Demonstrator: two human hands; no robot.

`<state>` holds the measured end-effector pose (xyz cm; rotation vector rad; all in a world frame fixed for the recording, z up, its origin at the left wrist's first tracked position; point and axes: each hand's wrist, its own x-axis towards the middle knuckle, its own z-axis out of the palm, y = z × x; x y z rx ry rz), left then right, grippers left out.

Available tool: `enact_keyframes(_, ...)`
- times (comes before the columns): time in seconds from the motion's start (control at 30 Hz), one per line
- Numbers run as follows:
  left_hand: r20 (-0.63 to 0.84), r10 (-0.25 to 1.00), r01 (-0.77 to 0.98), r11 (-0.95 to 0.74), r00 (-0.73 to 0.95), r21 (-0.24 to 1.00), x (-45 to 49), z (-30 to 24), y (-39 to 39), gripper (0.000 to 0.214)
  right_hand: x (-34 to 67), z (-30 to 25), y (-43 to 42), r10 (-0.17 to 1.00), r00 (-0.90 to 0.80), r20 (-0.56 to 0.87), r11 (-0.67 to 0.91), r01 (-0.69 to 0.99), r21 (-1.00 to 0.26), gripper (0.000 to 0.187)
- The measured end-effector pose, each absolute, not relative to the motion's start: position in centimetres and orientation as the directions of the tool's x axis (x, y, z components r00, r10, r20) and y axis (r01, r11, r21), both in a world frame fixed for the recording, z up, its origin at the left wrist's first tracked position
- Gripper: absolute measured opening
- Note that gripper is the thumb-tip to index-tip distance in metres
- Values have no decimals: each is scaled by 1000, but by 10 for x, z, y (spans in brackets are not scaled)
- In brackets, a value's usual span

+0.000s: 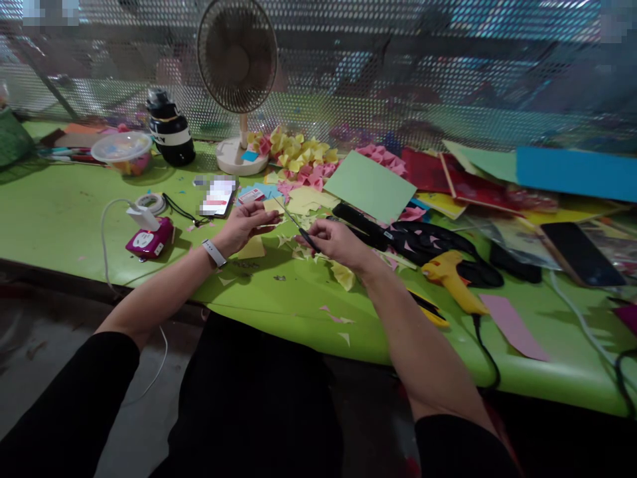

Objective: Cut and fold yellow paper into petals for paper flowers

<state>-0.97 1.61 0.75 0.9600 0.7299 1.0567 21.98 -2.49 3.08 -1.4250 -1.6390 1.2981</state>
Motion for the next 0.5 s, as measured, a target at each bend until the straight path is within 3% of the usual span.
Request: enact_keyframes(0.5,-41,947,-389,170,318,905,-13,1,23,22,224,28,-24,965,-229,-125,-29,383,-923,57)
